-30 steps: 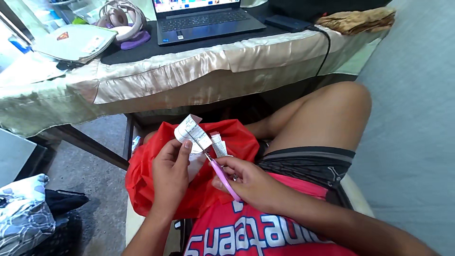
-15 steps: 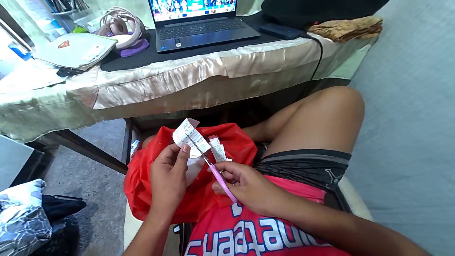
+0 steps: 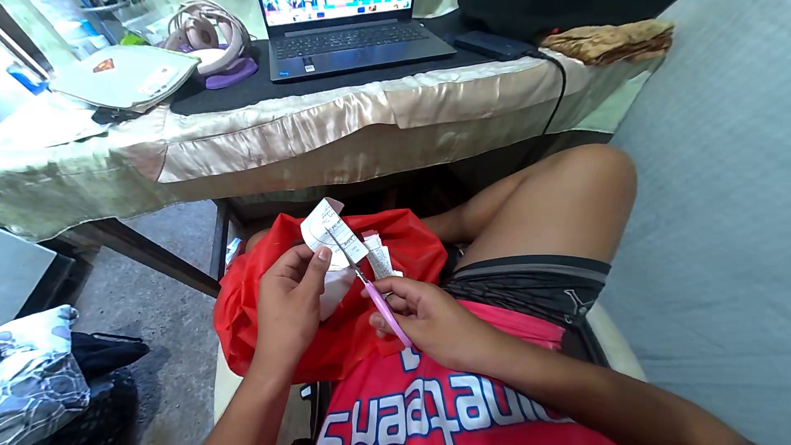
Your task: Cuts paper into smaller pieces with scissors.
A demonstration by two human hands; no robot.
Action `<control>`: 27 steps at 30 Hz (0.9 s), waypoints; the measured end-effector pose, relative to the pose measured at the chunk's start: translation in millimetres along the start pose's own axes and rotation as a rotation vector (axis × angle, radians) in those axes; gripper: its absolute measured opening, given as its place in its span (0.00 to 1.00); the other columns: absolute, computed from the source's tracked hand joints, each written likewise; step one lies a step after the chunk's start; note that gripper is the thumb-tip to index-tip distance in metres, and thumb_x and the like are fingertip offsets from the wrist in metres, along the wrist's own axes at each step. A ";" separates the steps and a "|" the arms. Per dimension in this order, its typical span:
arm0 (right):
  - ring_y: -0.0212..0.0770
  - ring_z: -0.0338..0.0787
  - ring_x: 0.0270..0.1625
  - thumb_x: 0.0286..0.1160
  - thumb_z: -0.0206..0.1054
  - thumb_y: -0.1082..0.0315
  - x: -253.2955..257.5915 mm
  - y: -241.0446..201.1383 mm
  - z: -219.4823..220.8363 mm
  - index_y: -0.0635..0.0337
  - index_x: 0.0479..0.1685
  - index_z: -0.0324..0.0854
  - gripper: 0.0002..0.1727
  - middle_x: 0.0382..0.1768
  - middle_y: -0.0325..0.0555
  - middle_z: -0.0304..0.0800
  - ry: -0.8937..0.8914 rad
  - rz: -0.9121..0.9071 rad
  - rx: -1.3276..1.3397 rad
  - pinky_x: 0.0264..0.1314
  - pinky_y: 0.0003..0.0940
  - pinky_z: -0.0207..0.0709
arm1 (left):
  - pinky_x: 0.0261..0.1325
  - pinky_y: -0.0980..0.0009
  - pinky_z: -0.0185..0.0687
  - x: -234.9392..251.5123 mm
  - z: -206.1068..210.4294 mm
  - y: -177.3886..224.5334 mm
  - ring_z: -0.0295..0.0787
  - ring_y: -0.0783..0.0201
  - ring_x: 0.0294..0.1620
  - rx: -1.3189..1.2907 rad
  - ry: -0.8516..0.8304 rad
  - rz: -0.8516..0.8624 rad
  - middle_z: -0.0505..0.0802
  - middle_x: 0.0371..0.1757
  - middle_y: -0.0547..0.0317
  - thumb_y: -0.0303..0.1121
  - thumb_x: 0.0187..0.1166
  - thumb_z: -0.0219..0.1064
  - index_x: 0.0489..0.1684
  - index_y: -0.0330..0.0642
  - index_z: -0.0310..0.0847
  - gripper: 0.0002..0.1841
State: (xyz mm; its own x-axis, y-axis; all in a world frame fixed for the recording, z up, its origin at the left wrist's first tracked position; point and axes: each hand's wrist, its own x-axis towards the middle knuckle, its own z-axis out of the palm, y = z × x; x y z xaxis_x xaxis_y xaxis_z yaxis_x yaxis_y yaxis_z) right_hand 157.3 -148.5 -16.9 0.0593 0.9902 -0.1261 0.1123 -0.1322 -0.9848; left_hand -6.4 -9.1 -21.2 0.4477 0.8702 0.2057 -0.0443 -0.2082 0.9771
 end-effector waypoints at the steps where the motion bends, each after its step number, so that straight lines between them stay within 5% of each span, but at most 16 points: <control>1: 0.28 0.92 0.41 0.82 0.71 0.59 -0.2 -0.5 0.2 0.57 0.69 0.77 0.22 0.42 0.37 0.93 0.002 -0.005 -0.001 0.46 0.22 0.87 | 0.26 0.79 0.76 -0.6 0.1 0.3 0.80 0.72 0.22 0.007 -0.017 -0.002 0.90 0.28 0.62 0.32 0.85 0.65 0.39 0.40 0.88 0.08; 12: 0.28 0.91 0.36 0.82 0.70 0.61 -2.8 -2.9 1.0 0.57 0.68 0.78 0.19 0.39 0.37 0.93 0.010 0.014 0.029 0.38 0.20 0.85 | 0.28 0.78 0.75 0.5 -2.4 3.4 0.78 0.72 0.23 -0.022 -0.101 -0.026 0.88 0.26 0.63 0.32 0.86 0.61 0.36 0.42 0.87 0.10; 15: 0.27 0.91 0.36 0.82 0.70 0.60 -3.7 -3.2 1.4 0.56 0.68 0.78 0.19 0.39 0.36 0.93 -0.001 0.024 0.017 0.38 0.19 0.84 | 0.29 0.76 0.78 4.3 3.7 4.9 0.81 0.70 0.25 -0.125 -0.058 -0.104 0.88 0.29 0.60 0.33 0.88 0.56 0.42 0.41 0.86 0.11; 18: 0.27 0.91 0.36 0.83 0.70 0.61 -4.7 -3.0 2.4 0.56 0.68 0.78 0.19 0.39 0.36 0.92 -0.009 0.019 0.011 0.39 0.20 0.85 | 0.31 0.76 0.85 4.6 9.1 9.6 0.89 0.70 0.30 -0.130 0.007 -0.094 0.93 0.34 0.58 0.32 0.88 0.61 0.44 0.39 0.87 0.09; 27: 0.28 0.91 0.37 0.84 0.69 0.61 -4.4 -2.3 4.5 0.59 0.68 0.78 0.19 0.39 0.38 0.93 0.014 -0.011 0.048 0.41 0.21 0.86 | 0.31 0.79 0.82 -0.2 11.3 7.4 0.89 0.71 0.30 -0.025 -0.024 -0.015 0.94 0.33 0.59 0.32 0.86 0.65 0.42 0.39 0.87 0.08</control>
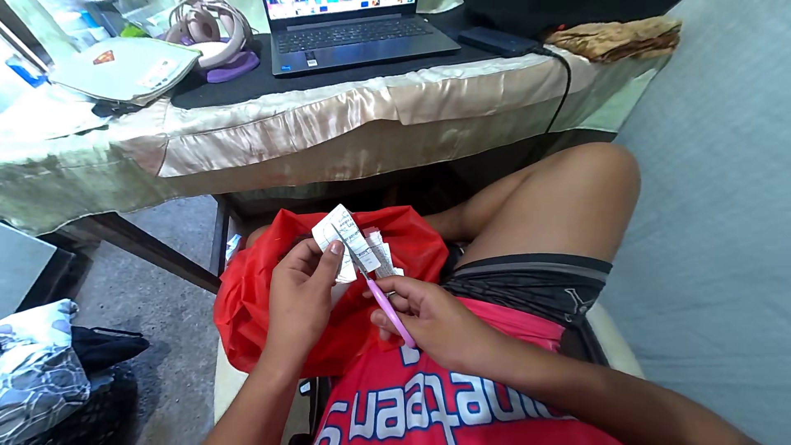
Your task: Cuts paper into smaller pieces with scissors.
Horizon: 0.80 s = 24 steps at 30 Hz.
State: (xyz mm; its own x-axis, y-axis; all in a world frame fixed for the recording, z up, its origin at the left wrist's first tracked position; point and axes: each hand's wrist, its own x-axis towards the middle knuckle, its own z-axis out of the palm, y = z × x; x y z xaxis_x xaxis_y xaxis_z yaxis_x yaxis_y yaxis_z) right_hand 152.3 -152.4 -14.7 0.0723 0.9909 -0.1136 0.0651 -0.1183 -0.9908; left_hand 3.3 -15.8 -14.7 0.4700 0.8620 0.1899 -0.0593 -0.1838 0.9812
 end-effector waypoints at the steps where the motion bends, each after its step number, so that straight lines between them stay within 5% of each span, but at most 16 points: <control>1: 0.28 0.91 0.36 0.84 0.68 0.61 0.0 1.0 0.3 0.59 0.68 0.78 0.19 0.39 0.38 0.92 0.000 0.001 0.005 0.40 0.21 0.85 | 0.31 0.79 0.82 0.0 0.2 0.3 0.89 0.71 0.30 0.002 0.000 -0.003 0.93 0.33 0.59 0.31 0.86 0.65 0.42 0.39 0.87 0.08; 15: 0.28 0.90 0.35 0.83 0.69 0.61 2.1 4.3 0.4 0.59 0.67 0.77 0.19 0.36 0.38 0.91 0.016 0.015 0.045 0.39 0.20 0.84 | 0.29 0.77 0.80 1.3 -3.1 -2.6 0.84 0.71 0.25 -0.006 -0.133 -0.102 0.91 0.30 0.60 0.33 0.87 0.64 0.40 0.40 0.87 0.09; 19: 0.28 0.90 0.35 0.83 0.69 0.62 -0.2 3.8 1.9 0.59 0.67 0.77 0.19 0.37 0.38 0.92 0.008 0.017 0.043 0.39 0.19 0.83 | 0.31 0.74 0.85 6.8 -3.1 -3.5 0.87 0.69 0.27 -0.024 -0.065 -0.066 0.91 0.32 0.60 0.36 0.90 0.58 0.43 0.42 0.85 0.12; 24: 0.28 0.90 0.36 0.84 0.68 0.60 -2.6 3.3 3.8 0.59 0.66 0.77 0.18 0.36 0.38 0.92 0.007 0.002 0.054 0.40 0.20 0.84 | 0.29 0.78 0.79 5.6 1.2 -1.9 0.84 0.71 0.25 0.014 -0.048 -0.018 0.91 0.30 0.60 0.33 0.88 0.62 0.40 0.40 0.86 0.09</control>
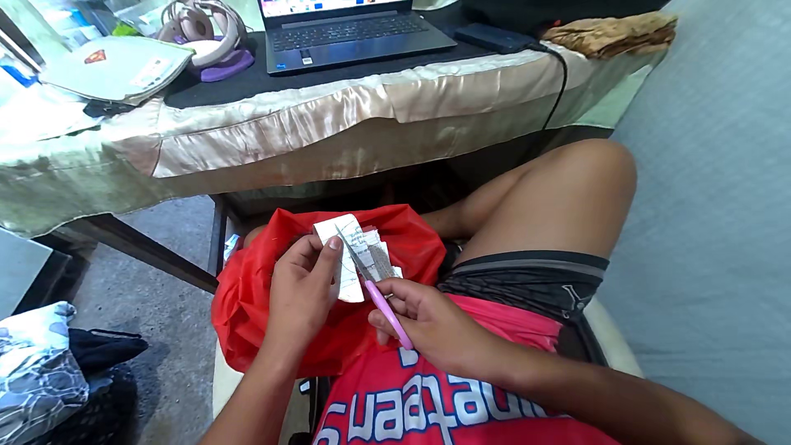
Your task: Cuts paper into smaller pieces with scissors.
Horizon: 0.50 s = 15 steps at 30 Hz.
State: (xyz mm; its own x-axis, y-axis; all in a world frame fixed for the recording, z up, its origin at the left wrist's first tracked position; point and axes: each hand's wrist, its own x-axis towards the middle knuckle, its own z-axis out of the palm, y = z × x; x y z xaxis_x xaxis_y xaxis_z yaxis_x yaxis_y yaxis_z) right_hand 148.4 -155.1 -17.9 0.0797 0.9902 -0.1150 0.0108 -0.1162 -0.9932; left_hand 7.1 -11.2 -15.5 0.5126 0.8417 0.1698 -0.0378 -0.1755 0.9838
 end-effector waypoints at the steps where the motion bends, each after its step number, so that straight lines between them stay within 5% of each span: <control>1: 0.28 0.91 0.36 0.84 0.68 0.60 -0.5 -0.5 0.2 0.60 0.66 0.78 0.18 0.36 0.39 0.92 0.004 -0.002 0.007 0.40 0.20 0.84 | 0.29 0.78 0.80 -0.6 0.1 -0.4 0.85 0.71 0.25 -0.002 -0.017 -0.010 0.91 0.30 0.60 0.33 0.88 0.62 0.40 0.40 0.86 0.10; 15: 0.28 0.90 0.32 0.84 0.67 0.56 -37.8 -24.2 -7.6 0.55 0.61 0.78 0.16 0.31 0.35 0.91 0.148 0.198 -0.003 0.35 0.20 0.83 | 0.37 0.71 0.88 -14.8 37.5 -3.8 0.89 0.67 0.30 -0.174 -0.203 -0.162 0.91 0.32 0.55 0.33 0.89 0.61 0.39 0.36 0.84 0.11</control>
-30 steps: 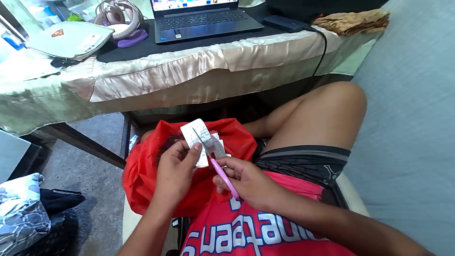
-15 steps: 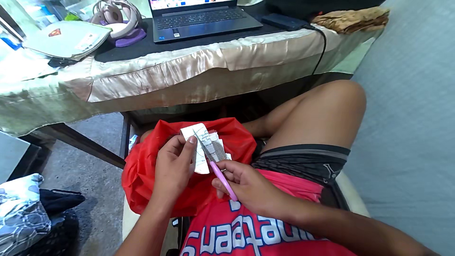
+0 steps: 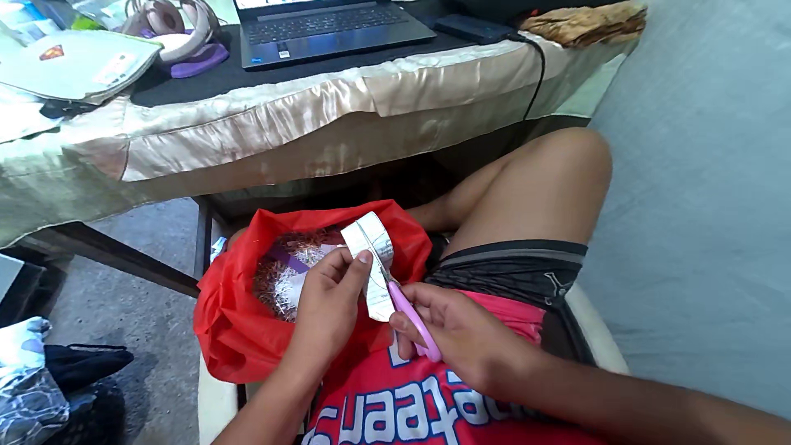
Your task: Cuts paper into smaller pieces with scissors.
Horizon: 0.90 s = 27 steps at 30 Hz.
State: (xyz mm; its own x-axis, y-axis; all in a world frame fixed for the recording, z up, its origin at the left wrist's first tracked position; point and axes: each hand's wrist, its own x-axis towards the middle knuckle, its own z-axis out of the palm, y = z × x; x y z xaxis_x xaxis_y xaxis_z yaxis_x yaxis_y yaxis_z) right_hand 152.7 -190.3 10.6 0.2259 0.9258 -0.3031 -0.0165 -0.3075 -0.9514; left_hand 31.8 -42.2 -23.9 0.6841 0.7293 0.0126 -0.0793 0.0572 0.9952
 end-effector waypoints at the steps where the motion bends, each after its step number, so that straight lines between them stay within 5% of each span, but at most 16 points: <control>1: 0.28 0.89 0.31 0.85 0.67 0.56 -1.0 0.6 -0.9 0.56 0.61 0.78 0.16 0.31 0.36 0.91 -0.002 0.003 0.008 0.35 0.20 0.82 | 0.35 0.73 0.86 -0.4 2.4 -1.2 0.87 0.68 0.29 -0.004 0.003 -0.004 0.91 0.31 0.56 0.33 0.89 0.61 0.39 0.36 0.84 0.11; 12: 0.24 0.85 0.28 0.86 0.66 0.55 8.4 1.5 -0.5 0.54 0.61 0.78 0.15 0.30 0.34 0.90 0.002 0.076 0.009 0.26 0.16 0.72 | 0.30 0.75 0.81 -2.8 5.7 -9.7 0.84 0.69 0.25 -0.017 0.011 -0.049 0.89 0.29 0.57 0.32 0.89 0.61 0.38 0.36 0.84 0.11; 17: 0.24 0.86 0.28 0.85 0.67 0.55 9.4 3.4 -1.2 0.54 0.60 0.79 0.16 0.29 0.34 0.89 -0.003 0.060 -0.013 0.27 0.16 0.75 | 0.29 0.75 0.79 2.3 -5.5 -8.7 0.81 0.70 0.24 0.037 -0.015 -0.080 0.86 0.26 0.61 0.35 0.89 0.59 0.33 0.40 0.85 0.14; 20: 0.24 0.86 0.28 0.85 0.67 0.56 9.3 3.1 0.0 0.55 0.59 0.78 0.15 0.28 0.34 0.89 -0.003 0.065 -0.009 0.28 0.16 0.76 | 0.29 0.74 0.81 11.0 -8.0 -7.6 0.81 0.70 0.24 0.069 0.044 -0.077 0.87 0.27 0.60 0.41 0.92 0.55 0.41 0.41 0.83 0.15; 27: 0.24 0.85 0.26 0.85 0.67 0.57 10.0 2.8 2.0 0.55 0.59 0.78 0.14 0.28 0.34 0.89 -0.008 0.096 -0.014 0.25 0.16 0.73 | 0.31 0.73 0.84 19.5 -5.9 -11.9 0.85 0.68 0.26 0.090 0.112 -0.008 0.89 0.28 0.58 0.35 0.90 0.61 0.36 0.39 0.85 0.13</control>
State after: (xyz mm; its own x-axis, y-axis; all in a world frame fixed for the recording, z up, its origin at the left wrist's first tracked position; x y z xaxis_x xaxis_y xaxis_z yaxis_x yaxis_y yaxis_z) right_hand 153.0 -181.5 4.8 0.2158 0.8938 -0.3932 -0.0243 -0.3976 -0.9172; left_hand 41.7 -24.6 -36.1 0.5992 0.8006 -0.0010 -0.0056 0.0054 1.0000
